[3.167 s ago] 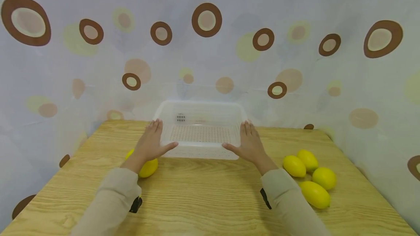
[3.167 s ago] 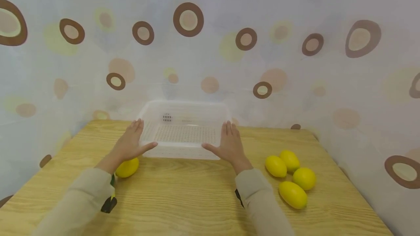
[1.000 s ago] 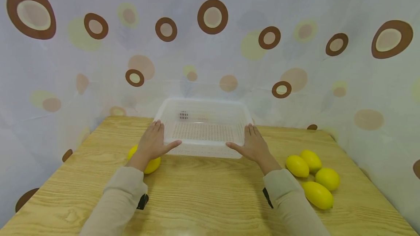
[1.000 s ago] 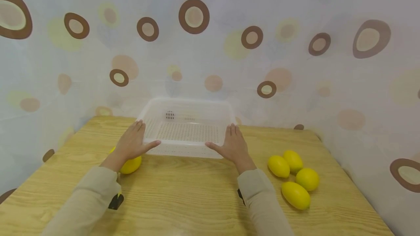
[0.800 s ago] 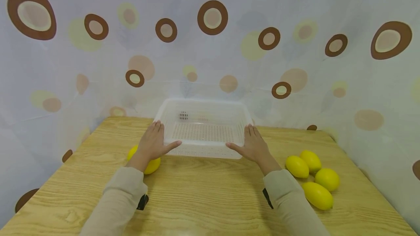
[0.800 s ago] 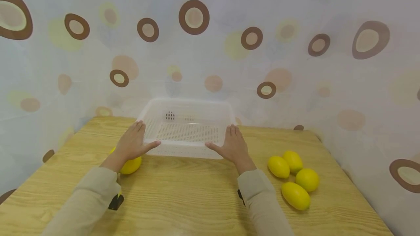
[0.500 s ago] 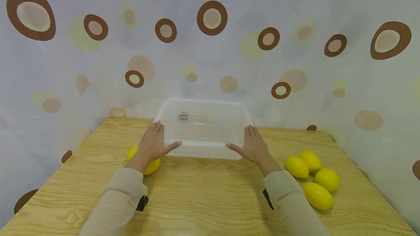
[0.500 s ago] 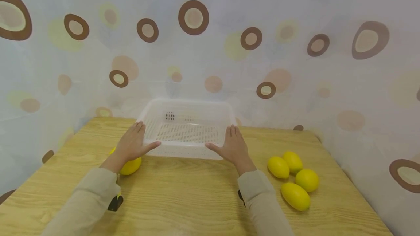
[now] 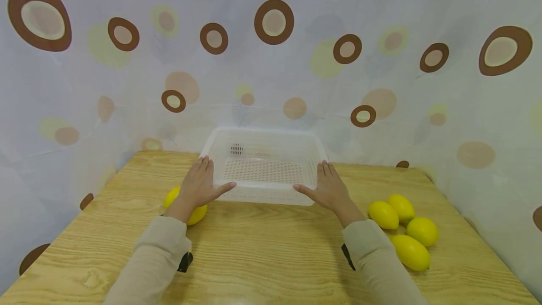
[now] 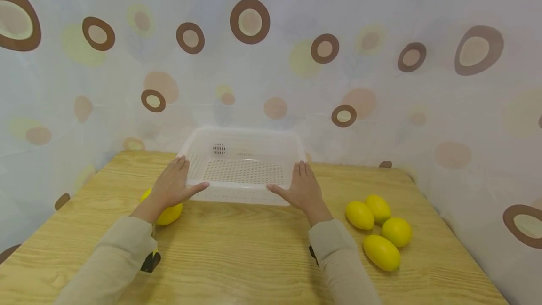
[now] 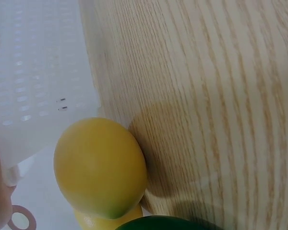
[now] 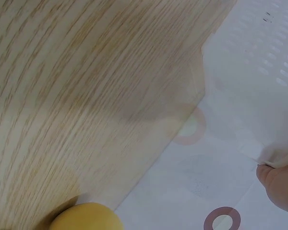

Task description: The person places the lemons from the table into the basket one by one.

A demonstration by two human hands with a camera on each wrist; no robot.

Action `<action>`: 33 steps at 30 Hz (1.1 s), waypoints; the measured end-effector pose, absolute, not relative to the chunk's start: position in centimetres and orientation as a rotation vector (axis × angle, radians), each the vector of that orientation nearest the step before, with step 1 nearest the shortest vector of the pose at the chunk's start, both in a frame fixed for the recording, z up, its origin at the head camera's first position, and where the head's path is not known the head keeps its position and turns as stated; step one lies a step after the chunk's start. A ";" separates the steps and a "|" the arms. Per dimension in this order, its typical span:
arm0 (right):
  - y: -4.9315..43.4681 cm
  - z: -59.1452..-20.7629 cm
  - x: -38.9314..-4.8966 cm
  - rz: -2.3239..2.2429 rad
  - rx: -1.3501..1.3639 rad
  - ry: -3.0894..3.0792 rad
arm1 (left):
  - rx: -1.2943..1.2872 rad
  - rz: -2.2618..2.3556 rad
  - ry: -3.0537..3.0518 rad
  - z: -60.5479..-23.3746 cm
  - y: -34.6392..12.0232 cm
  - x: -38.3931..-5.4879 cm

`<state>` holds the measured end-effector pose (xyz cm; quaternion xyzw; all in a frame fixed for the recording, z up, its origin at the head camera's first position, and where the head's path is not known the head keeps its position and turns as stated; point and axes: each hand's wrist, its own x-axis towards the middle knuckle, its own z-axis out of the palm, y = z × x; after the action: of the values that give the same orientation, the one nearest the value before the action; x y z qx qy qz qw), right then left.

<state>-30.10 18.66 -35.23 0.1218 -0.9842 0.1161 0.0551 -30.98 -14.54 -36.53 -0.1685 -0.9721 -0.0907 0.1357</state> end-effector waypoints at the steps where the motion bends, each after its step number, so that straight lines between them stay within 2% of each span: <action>1: 18.7 -35.3 -30.1 0.354 0.370 -2.988 | -0.487 -0.264 -2.818 -36.5 -14.5 -30.9; 33: 19.5 -35.3 -29.9 0.352 0.366 -2.987 | -0.477 -0.283 -2.820 -36.4 -13.7 -30.8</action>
<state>-29.89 19.49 -35.27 0.1205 -0.9843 0.1159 0.0559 -30.77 -13.66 -36.42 -0.1645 -0.9724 -0.0974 0.1335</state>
